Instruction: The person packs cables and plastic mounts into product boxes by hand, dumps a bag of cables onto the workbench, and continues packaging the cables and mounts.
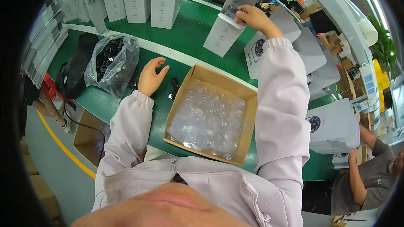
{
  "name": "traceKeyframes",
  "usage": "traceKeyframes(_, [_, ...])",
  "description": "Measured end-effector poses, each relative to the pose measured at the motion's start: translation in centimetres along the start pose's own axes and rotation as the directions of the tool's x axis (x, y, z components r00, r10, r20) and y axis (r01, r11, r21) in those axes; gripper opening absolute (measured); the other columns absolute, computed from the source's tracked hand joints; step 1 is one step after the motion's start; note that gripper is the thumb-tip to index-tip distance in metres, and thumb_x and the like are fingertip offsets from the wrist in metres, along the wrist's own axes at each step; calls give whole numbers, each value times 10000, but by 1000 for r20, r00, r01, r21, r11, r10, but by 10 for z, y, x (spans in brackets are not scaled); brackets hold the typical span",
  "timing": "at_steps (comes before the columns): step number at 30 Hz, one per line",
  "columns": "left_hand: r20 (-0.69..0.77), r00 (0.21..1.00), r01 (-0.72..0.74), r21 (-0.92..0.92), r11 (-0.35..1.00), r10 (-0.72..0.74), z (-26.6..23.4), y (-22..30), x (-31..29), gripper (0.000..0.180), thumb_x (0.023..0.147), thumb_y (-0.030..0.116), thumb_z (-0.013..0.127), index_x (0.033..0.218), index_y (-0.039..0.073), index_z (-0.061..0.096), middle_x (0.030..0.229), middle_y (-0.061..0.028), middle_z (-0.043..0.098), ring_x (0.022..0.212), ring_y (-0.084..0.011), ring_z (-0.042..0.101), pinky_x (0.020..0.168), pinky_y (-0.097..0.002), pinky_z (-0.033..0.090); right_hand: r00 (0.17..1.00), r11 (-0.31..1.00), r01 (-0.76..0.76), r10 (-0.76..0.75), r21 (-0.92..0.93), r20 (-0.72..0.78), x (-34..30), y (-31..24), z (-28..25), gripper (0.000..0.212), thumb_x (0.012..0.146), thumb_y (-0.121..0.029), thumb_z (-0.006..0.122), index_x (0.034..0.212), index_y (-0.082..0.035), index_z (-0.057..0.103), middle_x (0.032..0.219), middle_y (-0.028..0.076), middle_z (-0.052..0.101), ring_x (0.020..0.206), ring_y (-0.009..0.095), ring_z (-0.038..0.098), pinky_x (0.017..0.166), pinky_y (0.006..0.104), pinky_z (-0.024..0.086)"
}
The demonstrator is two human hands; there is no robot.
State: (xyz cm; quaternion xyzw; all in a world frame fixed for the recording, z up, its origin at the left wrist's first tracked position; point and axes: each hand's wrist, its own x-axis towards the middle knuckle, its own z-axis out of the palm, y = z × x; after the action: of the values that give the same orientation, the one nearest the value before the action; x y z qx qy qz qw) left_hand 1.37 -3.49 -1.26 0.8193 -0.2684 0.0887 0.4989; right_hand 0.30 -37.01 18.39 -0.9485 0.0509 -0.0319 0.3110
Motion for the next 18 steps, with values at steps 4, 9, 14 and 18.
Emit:
traceKeyframes(4, [-11, 1000, 3, -3, 1000, -3, 3, -3, 2, 268, 772, 199, 624, 1006, 77, 577, 964, -70, 597, 884, -240, 558, 779, -342, 447, 996, 909, -71, 38, -411, -86, 17, 15, 7, 323, 849, -212, 452, 1066, 2, 557, 890, 181, 630, 844, 327, 597, 773, 357, 460])
traceKeyframes(9, [-20, 1000, -16, 18, 1000, 17, 3, -2, 0, 252, 770, 197, 626, 989, 80, 582, 961, -61, 599, 890, -241, 556, 773, -346, 446, 998, 762, 39, -56, -646, -6, 19, 14, 20, 356, 844, -200, 492, 1127, 14, 522, 1109, 242, 542, 1072, 376, 486, 923, 376, 378])
traceKeyframes(14, [-34, 998, -49, 40, 998, 50, 4, -6, 1, 251, 769, 197, 626, 985, 74, 586, 963, -69, 600, 903, -251, 549, 783, -351, 440, 908, 827, 5, -239, -563, -343, 7, 17, 27, 414, 815, -232, 535, 1169, -19, 502, 1164, 202, 524, 1084, 354, 484, 906, 370, 395])
traceKeyframes(18, [-34, 997, -70, 44, 997, 72, 3, -4, 0, 251, 769, 194, 623, 984, 69, 589, 967, -76, 599, 905, -263, 544, 783, -355, 437, 956, 955, 33, -116, -295, -268, -2, 26, 39, 549, 837, -416, 496, 1228, -31, 467, 1228, 188, 494, 1124, 352, 467, 906, 349, 398])
